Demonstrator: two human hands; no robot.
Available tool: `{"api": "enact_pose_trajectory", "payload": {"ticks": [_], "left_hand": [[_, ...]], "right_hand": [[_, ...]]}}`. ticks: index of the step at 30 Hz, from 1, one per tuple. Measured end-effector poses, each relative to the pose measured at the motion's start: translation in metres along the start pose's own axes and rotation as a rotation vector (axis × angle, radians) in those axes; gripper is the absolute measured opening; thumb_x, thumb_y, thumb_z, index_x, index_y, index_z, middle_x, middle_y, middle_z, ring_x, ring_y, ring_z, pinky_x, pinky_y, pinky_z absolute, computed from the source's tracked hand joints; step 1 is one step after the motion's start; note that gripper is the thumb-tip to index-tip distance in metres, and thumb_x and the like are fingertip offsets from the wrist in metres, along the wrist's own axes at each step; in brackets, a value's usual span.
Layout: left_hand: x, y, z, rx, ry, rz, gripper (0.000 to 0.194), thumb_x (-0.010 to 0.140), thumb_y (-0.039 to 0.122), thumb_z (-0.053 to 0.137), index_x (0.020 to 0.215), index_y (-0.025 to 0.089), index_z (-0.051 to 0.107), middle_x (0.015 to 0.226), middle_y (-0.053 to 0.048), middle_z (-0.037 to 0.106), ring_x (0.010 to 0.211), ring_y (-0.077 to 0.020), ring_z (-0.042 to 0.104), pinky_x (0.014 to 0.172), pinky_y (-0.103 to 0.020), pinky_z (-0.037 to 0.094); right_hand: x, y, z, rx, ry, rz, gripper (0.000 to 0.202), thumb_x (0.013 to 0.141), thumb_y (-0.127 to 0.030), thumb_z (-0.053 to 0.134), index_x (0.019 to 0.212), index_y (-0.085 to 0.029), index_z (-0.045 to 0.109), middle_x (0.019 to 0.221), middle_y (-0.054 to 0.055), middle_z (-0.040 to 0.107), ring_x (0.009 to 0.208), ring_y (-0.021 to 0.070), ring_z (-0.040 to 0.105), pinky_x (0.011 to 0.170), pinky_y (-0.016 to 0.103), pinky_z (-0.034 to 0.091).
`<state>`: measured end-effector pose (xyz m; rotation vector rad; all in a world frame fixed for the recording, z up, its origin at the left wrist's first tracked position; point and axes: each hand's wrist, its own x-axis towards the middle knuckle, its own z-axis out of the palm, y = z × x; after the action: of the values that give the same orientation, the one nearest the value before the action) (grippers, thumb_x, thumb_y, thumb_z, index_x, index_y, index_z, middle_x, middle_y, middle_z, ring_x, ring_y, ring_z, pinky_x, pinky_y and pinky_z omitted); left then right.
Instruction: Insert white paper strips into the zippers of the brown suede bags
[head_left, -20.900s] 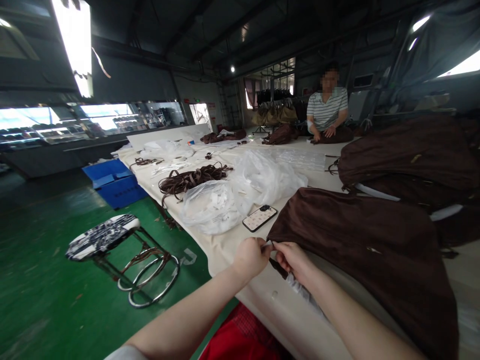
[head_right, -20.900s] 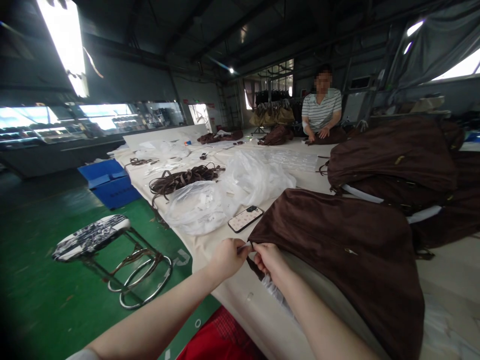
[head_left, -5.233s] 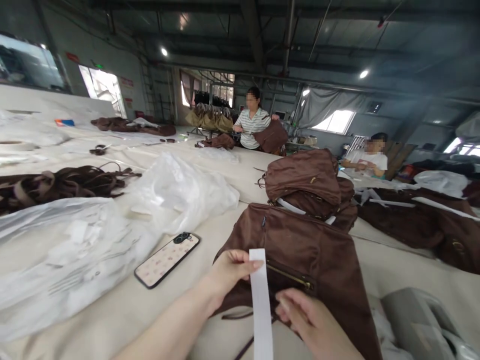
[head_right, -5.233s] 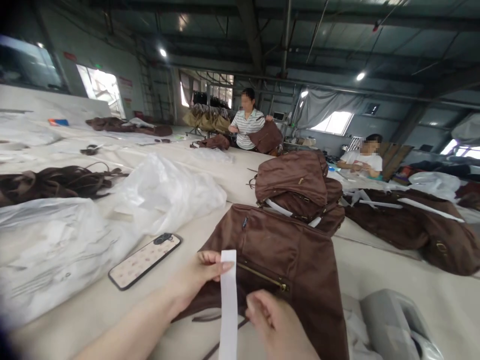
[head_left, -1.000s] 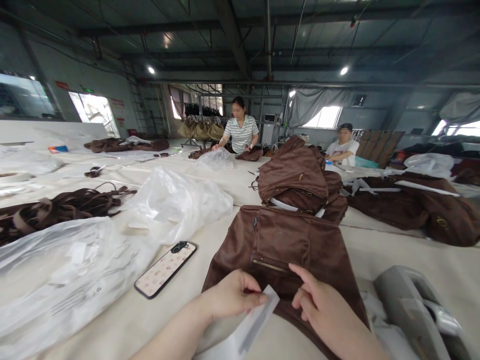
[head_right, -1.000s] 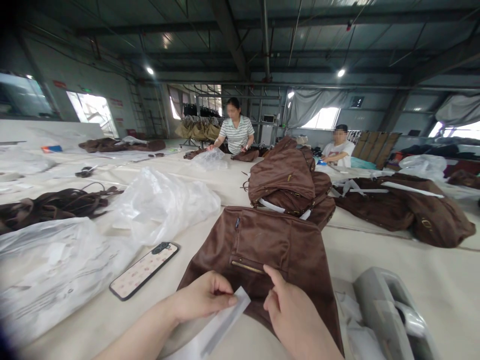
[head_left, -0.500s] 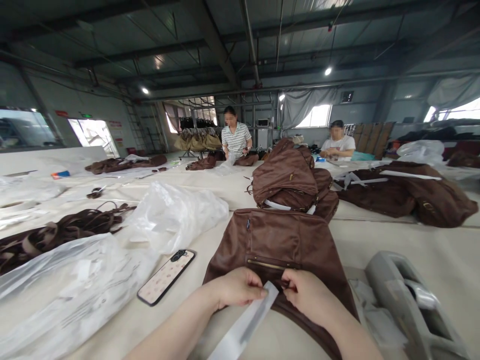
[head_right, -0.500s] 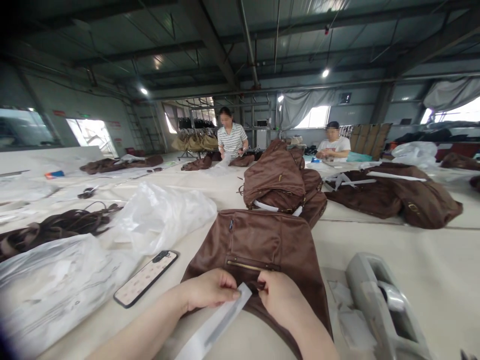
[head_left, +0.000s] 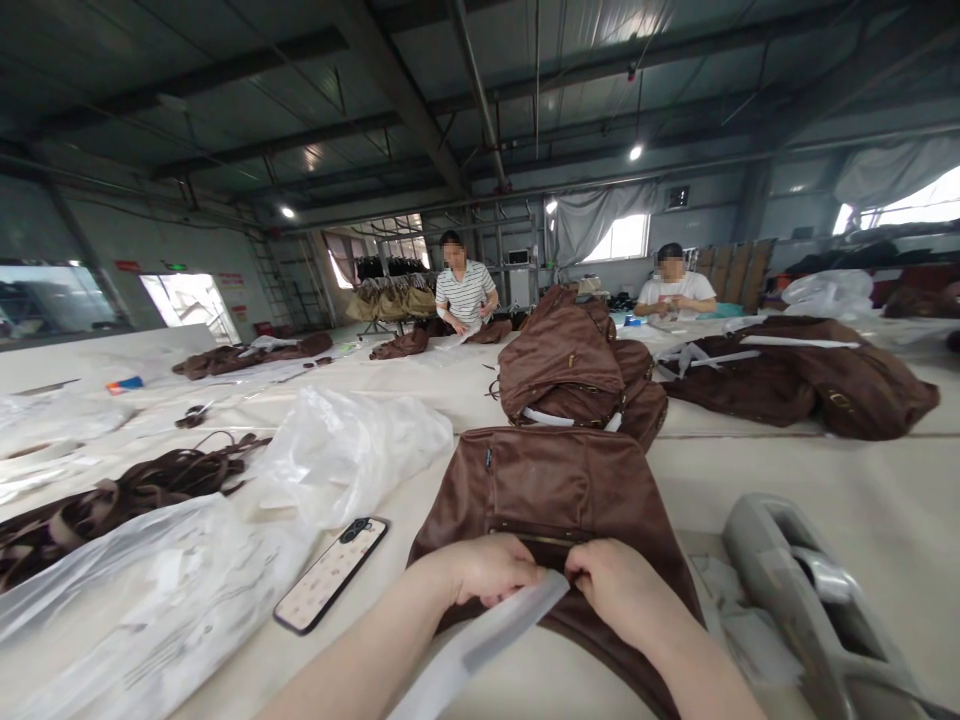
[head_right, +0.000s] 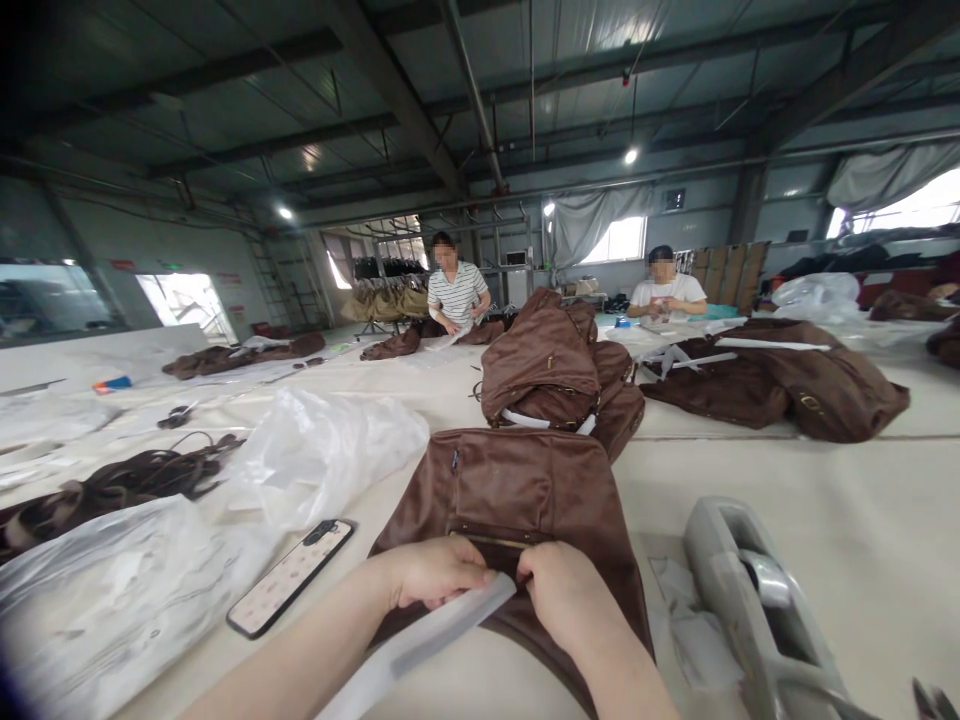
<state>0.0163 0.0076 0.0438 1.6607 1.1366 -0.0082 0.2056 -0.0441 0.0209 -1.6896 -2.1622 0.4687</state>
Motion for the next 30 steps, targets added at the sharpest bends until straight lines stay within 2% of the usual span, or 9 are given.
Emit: {"api": "enact_pose_trajectory", "payload": {"ticks": [2,5,8,13,19,23,30], "left_hand": [[0.008,0.000,0.010,0.020,0.045,0.014,0.042,0.067,0.057,0.062,0.059,0.018,0.048,0.048,0.006,0.039,0.041,-0.0077,0.034,0.042,-0.021,0.028],[0.016,0.002,0.021,0.082,0.136,0.025,0.036,0.072,0.051,0.056,0.057,0.018,0.050,0.048,0.003,0.043,0.042,-0.0103,0.040,0.044,-0.023,0.032],[0.022,0.006,0.029,0.162,0.215,0.012,0.032,0.072,0.046,0.056,0.055,0.018,0.052,0.049,0.000,0.048,0.044,-0.0125,0.045,0.046,-0.024,0.033],[0.031,0.002,0.041,0.106,0.320,0.021,0.025,0.074,0.035,0.051,0.056,0.017,0.054,0.048,0.001,0.046,0.046,-0.0130,0.046,0.045,-0.023,0.033],[0.038,-0.019,0.054,0.144,0.473,0.214,0.029,0.077,0.025,0.047,0.050,0.014,0.051,0.048,0.004,0.036,0.048,-0.0092,0.037,0.046,-0.022,0.025],[0.041,-0.027,0.056,0.094,0.488,0.244,0.033,0.081,0.027,0.045,0.051,0.014,0.050,0.048,0.004,0.035,0.049,-0.0091,0.035,0.047,-0.023,0.025],[0.045,-0.025,0.055,0.068,0.484,0.229,0.033,0.081,0.029,0.045,0.051,0.015,0.051,0.048,0.003,0.040,0.048,-0.0099,0.038,0.047,-0.023,0.027]], "right_hand": [[0.000,0.002,0.001,-0.001,0.012,-0.011,0.029,0.073,-0.008,0.049,0.083,-0.023,0.072,0.085,0.005,0.072,0.082,0.0213,0.065,0.074,0.028,0.041],[-0.001,0.007,-0.002,0.006,0.034,-0.008,0.038,0.075,-0.006,0.046,0.105,-0.019,0.066,0.093,0.008,0.071,0.085,0.0202,0.064,0.075,0.027,0.042],[-0.001,0.015,-0.009,-0.032,0.050,0.064,0.042,0.077,-0.003,0.042,0.112,-0.016,0.061,0.091,0.010,0.070,0.082,0.0199,0.064,0.074,0.028,0.042],[0.001,0.030,-0.013,-0.047,0.093,0.141,0.028,0.080,-0.008,0.045,0.096,-0.018,0.066,0.085,0.008,0.070,0.081,0.0198,0.064,0.073,0.028,0.042],[0.010,0.034,-0.003,0.049,0.046,0.188,0.016,0.072,-0.012,0.061,0.084,-0.020,0.064,0.075,0.002,0.069,0.071,0.0152,0.062,0.066,0.023,0.040],[0.014,0.032,0.002,0.040,0.039,0.177,0.004,0.073,-0.016,0.061,0.074,-0.020,0.062,0.068,0.000,0.066,0.062,0.0134,0.058,0.058,0.023,0.037],[0.013,0.035,0.005,0.063,0.036,0.166,0.012,0.071,-0.010,0.058,0.075,-0.020,0.063,0.068,0.000,0.067,0.063,0.0127,0.059,0.060,0.022,0.038]]}}
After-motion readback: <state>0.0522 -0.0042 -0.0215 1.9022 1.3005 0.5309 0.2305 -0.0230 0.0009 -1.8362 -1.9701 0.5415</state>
